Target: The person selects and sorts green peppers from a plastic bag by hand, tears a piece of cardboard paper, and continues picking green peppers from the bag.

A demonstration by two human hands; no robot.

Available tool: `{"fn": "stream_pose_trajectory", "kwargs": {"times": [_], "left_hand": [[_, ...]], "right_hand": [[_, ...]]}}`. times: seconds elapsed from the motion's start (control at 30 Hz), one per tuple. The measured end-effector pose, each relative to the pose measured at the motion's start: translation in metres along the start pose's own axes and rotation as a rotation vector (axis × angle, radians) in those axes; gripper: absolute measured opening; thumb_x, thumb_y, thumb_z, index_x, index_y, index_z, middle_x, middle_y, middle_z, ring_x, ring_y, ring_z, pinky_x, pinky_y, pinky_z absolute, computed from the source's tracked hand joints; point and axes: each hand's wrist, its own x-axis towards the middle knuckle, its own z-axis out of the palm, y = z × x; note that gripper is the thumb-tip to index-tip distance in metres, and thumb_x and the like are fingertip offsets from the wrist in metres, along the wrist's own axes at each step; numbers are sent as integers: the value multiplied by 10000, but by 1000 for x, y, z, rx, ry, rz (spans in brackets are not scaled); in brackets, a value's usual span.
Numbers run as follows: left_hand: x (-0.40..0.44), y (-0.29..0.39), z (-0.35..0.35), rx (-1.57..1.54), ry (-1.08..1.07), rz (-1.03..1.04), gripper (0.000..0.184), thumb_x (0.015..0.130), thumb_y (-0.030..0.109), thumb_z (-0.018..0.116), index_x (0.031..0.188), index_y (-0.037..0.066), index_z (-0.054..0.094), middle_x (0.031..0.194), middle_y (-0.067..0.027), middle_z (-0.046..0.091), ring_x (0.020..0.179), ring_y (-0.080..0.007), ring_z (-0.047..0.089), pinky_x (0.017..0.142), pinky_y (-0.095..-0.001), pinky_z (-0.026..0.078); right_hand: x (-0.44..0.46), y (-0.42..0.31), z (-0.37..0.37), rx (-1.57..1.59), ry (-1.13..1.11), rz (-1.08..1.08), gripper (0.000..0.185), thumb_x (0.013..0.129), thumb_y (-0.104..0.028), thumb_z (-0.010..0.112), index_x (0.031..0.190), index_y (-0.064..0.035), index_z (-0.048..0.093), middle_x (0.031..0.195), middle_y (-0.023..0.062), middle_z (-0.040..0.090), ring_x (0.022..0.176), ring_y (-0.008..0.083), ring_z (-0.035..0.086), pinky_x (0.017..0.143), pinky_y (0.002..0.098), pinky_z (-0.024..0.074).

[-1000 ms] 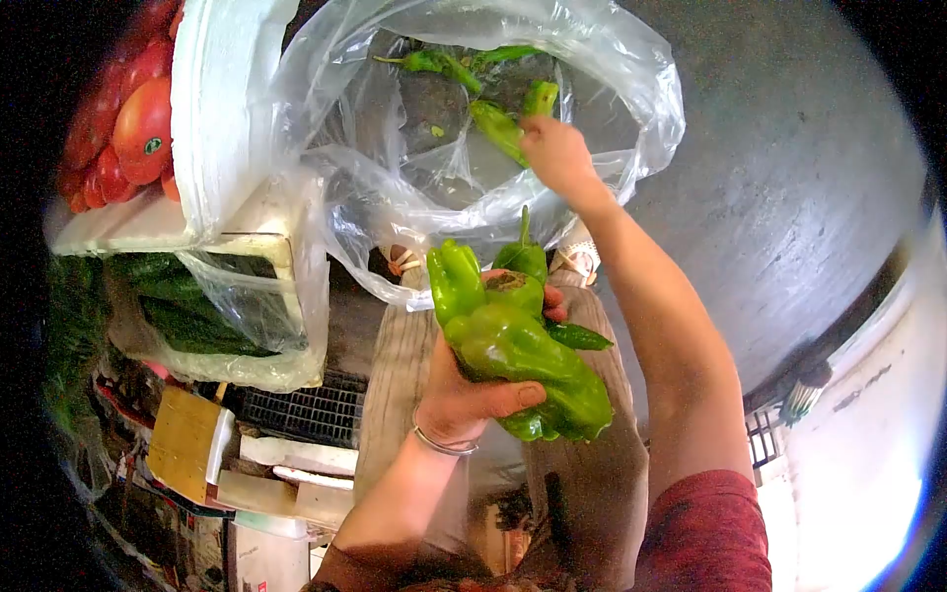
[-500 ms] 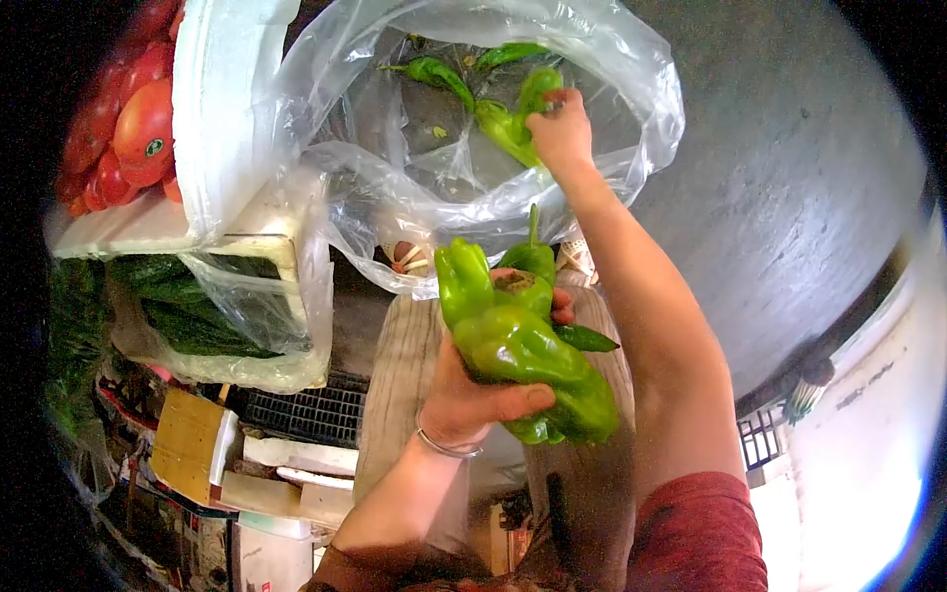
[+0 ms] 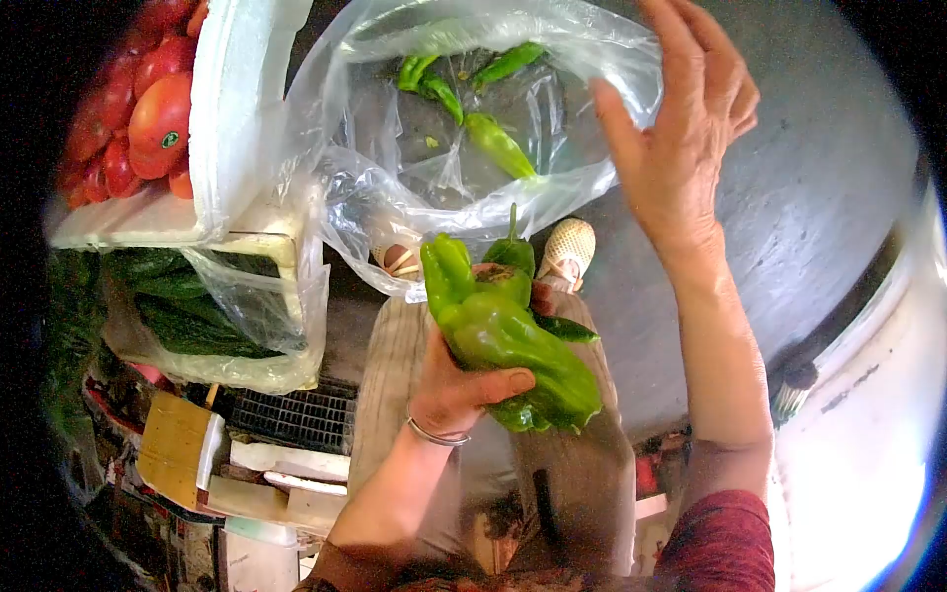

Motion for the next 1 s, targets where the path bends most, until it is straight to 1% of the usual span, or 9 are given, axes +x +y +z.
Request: {"fn": "stream_pose_trajectory", "kwargs": {"times": [0.1, 0.17, 0.23, 0.43, 0.57, 0.67, 0.73, 0.8, 1.0], "left_hand": [[1, 0, -2, 11, -22, 26, 884, 608, 21, 870, 1357, 51, 401, 1253, -134, 564, 1153, -241, 554, 992, -402, 470], [-1, -1, -4, 43, -42, 36, 920, 606, 26, 854, 1379, 66, 356, 1260, -172, 549, 1172, -288, 547, 998, -436, 470], [0, -1, -5, 58, -166, 51, 937, 594, 64, 878, 1371, 71, 355, 1257, -170, 548, 1163, -286, 550, 995, -439, 472], [-1, 8, -3, -20, -189, 18, 966, 548, 56, 887, 1369, 62, 379, 1232, -145, 572, 1130, -250, 573, 970, -403, 488], [-4, 6, -11, -89, -195, 52, 899, 597, 84, 828, 1377, 52, 381, 1232, -164, 571, 1120, -282, 581, 979, -425, 479], [-8, 12, -12, -94, -228, 72, 862, 628, 146, 768, 1388, 41, 375, 1216, -177, 566, 1122, -310, 572, 975, -431, 463], [-12, 18, -3, -115, -211, 90, 872, 624, 153, 769, 1390, 34, 370, 1209, -172, 567, 1121, -310, 571, 972, -425, 462], [-20, 22, 4, -108, -162, 128, 898, 632, 193, 776, 1403, 10, 353, 1193, -153, 572, 1121, -294, 569, 971, -407, 461], [-92, 18, -6, -6, -122, 200, 851, 653, 174, 776, 1384, 46, 360, 1228, -158, 569, 1137, -278, 568, 982, -401, 464]], "right_hand": [[-3, 16, 11, -334, 67, 19, 368, 810, -130, 678, 1174, -97, 631, 1021, 103, 658, 866, 225, 626, 744, 308, 477], [-26, 29, 18, 537, -489, 699, 330, 838, -136, 648, 1163, -83, 630, 923, 90, 664, 780, 226, 619, 686, 300, 478], [-29, -9, 8, 649, -607, 775, 253, 866, -114, 600, 1108, -48, 640, 850, 94, 654, 708, 234, 605, 652, 308, 482], [-68, -45, 12, 850, -667, 530, 330, 824, -98, 635, 1144, -22, 605, 916, 159, 652, 793, 296, 627, 804, 371, 500], [-87, -62, 2, 905, -1109, 491, 482, 831, -161, 625, 1305, -103, 563, 1119, 119, 625, 961, 266, 599, 923, 356, 446], [-135, -87, 20, 1269, -1085, 665, 529, 857, -175, 618, 1374, -177, 507, 1097, 44, 595, 1010, 203, 580, 993, 322, 386], [-137, -112, 25, 2377, -568, 1205, 596, 855, -193, 658, 1418, -223, 464, 1073, -2, 574, 1061, 178, 567, 1053, 340, 352], [-117, -139, 3, 2593, -180, 705, 687, 800, -224, 751, 1422, -229, 458, 1095, 5, 595, 1083, 209, 576, 1077, 380, 353], [-117, -133, -39, 1211, -1332, 755, 366, 839, -129, 616, 1203, -162, 639, 1091, 131, 661, 979, 196, 643, 869, 316, 486]]}}
